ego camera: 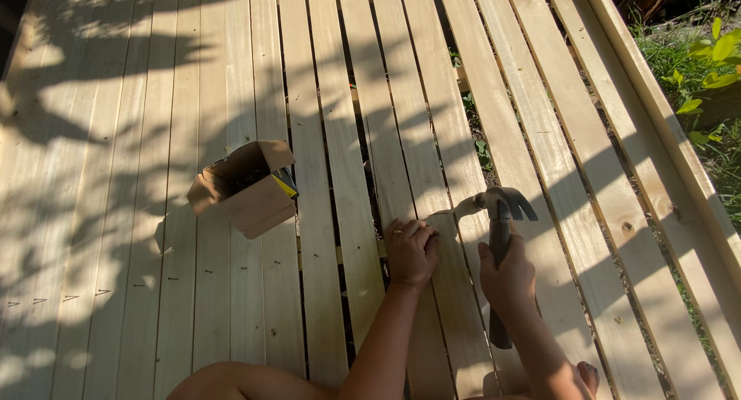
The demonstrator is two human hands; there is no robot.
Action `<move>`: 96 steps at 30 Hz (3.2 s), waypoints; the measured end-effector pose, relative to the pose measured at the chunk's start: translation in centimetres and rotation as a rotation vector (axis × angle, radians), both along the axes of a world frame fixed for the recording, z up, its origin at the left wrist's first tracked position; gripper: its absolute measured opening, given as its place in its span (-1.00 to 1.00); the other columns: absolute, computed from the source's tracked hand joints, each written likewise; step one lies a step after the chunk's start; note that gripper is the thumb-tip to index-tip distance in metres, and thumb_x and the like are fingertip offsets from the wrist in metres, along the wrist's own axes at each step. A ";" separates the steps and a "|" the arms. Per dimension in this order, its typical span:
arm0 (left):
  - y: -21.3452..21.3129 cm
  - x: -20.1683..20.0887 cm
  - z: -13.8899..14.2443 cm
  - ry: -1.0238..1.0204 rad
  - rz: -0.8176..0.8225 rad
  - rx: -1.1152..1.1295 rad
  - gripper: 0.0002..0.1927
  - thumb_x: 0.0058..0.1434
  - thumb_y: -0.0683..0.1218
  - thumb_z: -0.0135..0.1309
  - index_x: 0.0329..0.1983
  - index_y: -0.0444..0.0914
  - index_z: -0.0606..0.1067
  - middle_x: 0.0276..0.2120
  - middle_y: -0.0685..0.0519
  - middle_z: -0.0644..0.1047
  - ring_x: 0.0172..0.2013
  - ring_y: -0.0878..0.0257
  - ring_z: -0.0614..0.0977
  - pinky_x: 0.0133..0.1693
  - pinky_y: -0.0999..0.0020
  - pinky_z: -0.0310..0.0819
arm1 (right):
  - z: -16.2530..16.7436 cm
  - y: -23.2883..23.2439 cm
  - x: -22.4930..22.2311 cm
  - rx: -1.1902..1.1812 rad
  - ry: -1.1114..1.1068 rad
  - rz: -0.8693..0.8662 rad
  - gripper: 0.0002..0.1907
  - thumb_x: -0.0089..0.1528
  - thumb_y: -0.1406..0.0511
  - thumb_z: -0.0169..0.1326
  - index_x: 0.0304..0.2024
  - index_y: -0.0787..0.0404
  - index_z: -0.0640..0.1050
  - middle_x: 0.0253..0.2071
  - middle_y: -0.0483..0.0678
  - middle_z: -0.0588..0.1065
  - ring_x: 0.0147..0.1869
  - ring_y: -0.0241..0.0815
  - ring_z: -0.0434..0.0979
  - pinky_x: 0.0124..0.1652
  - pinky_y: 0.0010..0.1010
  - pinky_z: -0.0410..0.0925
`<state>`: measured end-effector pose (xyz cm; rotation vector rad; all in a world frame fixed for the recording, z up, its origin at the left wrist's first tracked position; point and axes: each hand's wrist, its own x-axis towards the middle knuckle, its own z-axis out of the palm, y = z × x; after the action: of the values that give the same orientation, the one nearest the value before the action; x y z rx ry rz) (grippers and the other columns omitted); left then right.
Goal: The person sits on a slatted wooden bench frame outdoors and hammers nails into the slats, taking nails one at a time from an open cardboard box of common nails placed on the frame. They reposition along the frame and hammer nails at different spots across the slats.
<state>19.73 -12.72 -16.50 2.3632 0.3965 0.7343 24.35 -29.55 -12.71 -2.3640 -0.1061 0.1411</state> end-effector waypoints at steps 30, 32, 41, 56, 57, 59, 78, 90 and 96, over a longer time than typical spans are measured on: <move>0.7 -0.1 2.5 0.021 -0.023 -0.152 -0.84 0.04 -0.03 0.38 -0.35 -0.13 0.67 -0.32 0.17 0.61 -0.11 0.16 0.61 0.26 0.10 0.29 | 5.6 0.0 -4.2 -0.081 -0.038 0.225 -0.63 0.27 0.17 0.10 -0.03 0.27 0.35 -0.41 0.29 0.56 -0.29 0.43 0.58 -0.35 0.15 0.39; 1.2 -0.3 2.7 0.148 -0.091 -0.206 -0.65 0.03 0.09 0.40 -0.13 -0.09 0.68 -0.08 0.17 0.64 0.09 0.12 0.58 0.33 0.13 0.31 | 6.3 -0.4 -4.2 -0.099 -0.022 0.179 -0.59 0.27 0.16 0.09 0.02 0.26 0.34 -0.44 0.30 0.56 -0.29 0.42 0.59 -0.33 0.14 0.40; 1.3 -0.9 6.3 0.804 -0.021 -0.046 0.06 -0.26 0.33 0.46 0.36 0.02 0.35 0.48 0.27 0.11 0.52 0.11 -0.07 0.41 -0.35 -0.45 | 4.6 0.6 -4.2 -0.165 -0.004 0.257 -0.59 0.26 0.14 0.13 -0.01 0.26 0.37 -0.41 0.29 0.57 -0.30 0.42 0.59 -0.33 0.13 0.40; 1.5 -0.7 6.5 0.815 -0.020 -0.013 0.08 -0.28 0.34 0.49 0.37 0.07 0.36 0.47 0.29 0.14 0.50 0.08 0.00 0.36 -0.51 -0.48 | 2.2 0.4 -4.6 -0.157 -0.026 0.235 -0.61 0.24 0.16 0.10 -0.03 0.26 0.34 -0.46 0.29 0.54 -0.35 0.43 0.58 -0.36 0.15 0.41; 1.6 -0.7 6.6 0.847 -0.041 -0.026 0.07 -0.25 0.31 0.49 0.38 0.07 0.35 0.48 0.30 0.13 0.51 0.08 -0.01 0.37 -0.49 -0.47 | 2.2 0.4 -4.6 -0.183 -0.019 0.252 -0.59 0.24 0.17 0.10 -0.01 0.26 0.34 -0.46 0.29 0.54 -0.35 0.44 0.58 -0.36 0.16 0.40; 1.8 -0.7 6.7 0.906 -0.087 -0.053 0.04 -0.20 0.26 0.48 0.40 0.08 0.33 0.49 0.31 0.10 0.52 0.10 -0.03 0.39 -0.45 -0.44 | 2.6 0.9 -4.4 -0.170 -0.028 0.236 -0.64 0.25 0.16 0.13 -0.09 0.26 0.38 -0.44 0.28 0.54 -0.33 0.44 0.57 -0.35 0.16 0.39; 33.6 -1.8 12.0 0.832 0.136 0.145 -0.73 0.10 -0.26 0.21 -0.10 -0.26 0.64 -0.08 -0.19 0.60 -0.05 -0.10 0.65 -0.02 0.18 0.58 | 16.0 23.4 -5.2 0.443 0.430 0.391 -0.69 0.29 0.13 0.08 -0.19 0.25 0.40 -0.57 -0.03 0.42 -0.69 -0.25 0.43 -0.63 -0.35 0.31; 34.5 1.0 9.0 1.182 -0.079 0.513 -0.75 0.14 -0.31 0.17 -0.11 -0.29 0.65 -0.04 -0.16 0.63 -0.07 0.02 0.72 -0.10 0.23 0.66 | 8.9 16.0 -5.1 0.491 0.569 0.229 -0.73 0.29 0.20 0.10 -0.26 0.28 0.39 -0.61 -0.02 0.35 -0.75 -0.23 0.32 -0.70 -0.33 0.23; 34.4 -1.1 9.9 0.769 0.184 0.222 -0.79 0.17 -0.21 0.16 -0.15 -0.15 0.65 -0.15 -0.18 0.63 -0.10 -0.15 0.64 -0.07 0.08 0.56 | 10.0 13.1 -4.3 0.491 0.540 0.188 -0.72 0.27 0.21 0.12 -0.28 0.31 0.40 -0.61 -0.04 0.36 -0.72 -0.24 0.34 -0.69 -0.33 0.24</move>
<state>18.59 21.73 -6.55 2.7814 0.8960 -0.1050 20.10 -16.50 -2.70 -1.7567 -0.0881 0.7480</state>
